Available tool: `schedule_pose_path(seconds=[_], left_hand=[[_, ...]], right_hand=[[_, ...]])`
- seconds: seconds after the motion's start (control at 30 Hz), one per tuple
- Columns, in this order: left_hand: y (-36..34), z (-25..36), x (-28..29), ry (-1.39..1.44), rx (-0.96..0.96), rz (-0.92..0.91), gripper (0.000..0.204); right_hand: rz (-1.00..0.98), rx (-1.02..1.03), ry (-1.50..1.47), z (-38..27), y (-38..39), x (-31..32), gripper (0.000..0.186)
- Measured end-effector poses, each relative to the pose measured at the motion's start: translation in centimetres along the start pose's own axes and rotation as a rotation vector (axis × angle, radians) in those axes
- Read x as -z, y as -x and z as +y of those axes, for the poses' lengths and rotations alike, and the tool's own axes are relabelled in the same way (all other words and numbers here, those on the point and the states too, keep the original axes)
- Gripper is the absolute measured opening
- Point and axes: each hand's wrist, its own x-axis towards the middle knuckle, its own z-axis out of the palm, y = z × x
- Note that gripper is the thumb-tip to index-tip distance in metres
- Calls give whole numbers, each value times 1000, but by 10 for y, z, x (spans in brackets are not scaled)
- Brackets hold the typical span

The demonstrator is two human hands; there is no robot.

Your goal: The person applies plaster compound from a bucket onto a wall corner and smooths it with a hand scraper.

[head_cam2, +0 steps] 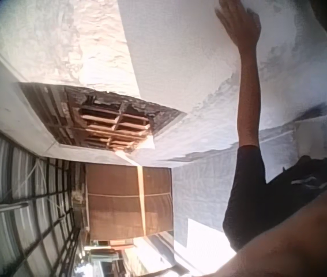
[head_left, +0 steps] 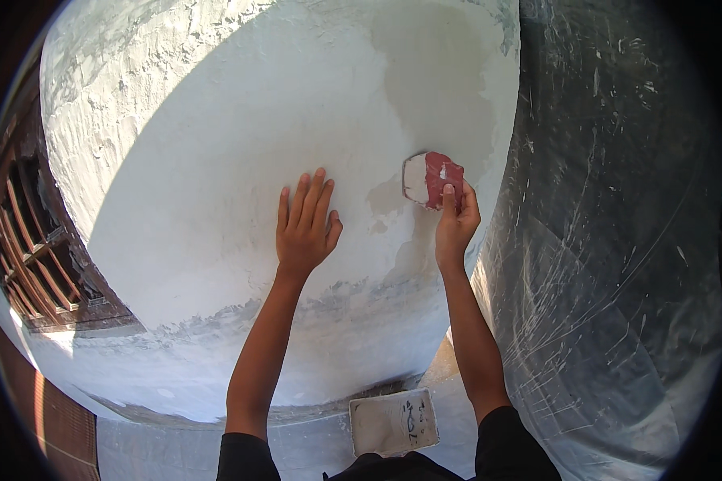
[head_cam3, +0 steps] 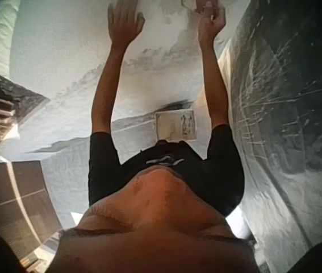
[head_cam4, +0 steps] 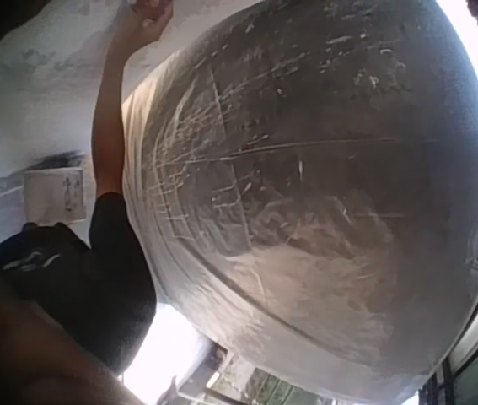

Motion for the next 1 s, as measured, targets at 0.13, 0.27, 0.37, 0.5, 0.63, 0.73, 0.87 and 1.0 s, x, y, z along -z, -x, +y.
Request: schedule_pose_path(seconds=[0.13, 0.27, 0.37, 0.5, 0.63, 0.73, 0.87, 1.0], left_hand=[[-3, 4, -1, -23, 8, 24, 42], [1, -1, 0, -11, -4, 7, 45], [2, 0, 0, -8, 3, -4, 45], [2, 2, -2, 6, 3, 3, 45], [6, 0, 0, -8, 1, -5, 46], [6, 2, -2, 3, 5, -4, 47], [6, 3, 0, -2, 2, 0, 47], [10, 4, 0, 6, 5, -7, 47]], right_hand=[[-173, 172, 267, 22, 14, 5, 23], [110, -24, 83, 9, 5, 5, 22], [79, 10, -93, 3, 11, 6, 25], [-165, 166, 358, 30, 21, 11, 24], [122, -43, 25, 17, 6, 15, 23], [95, -19, -129, 13, 14, 15, 25], [-132, 129, 308, 28, 24, 11, 23], [219, -70, -60, 7, 10, 16, 25]])
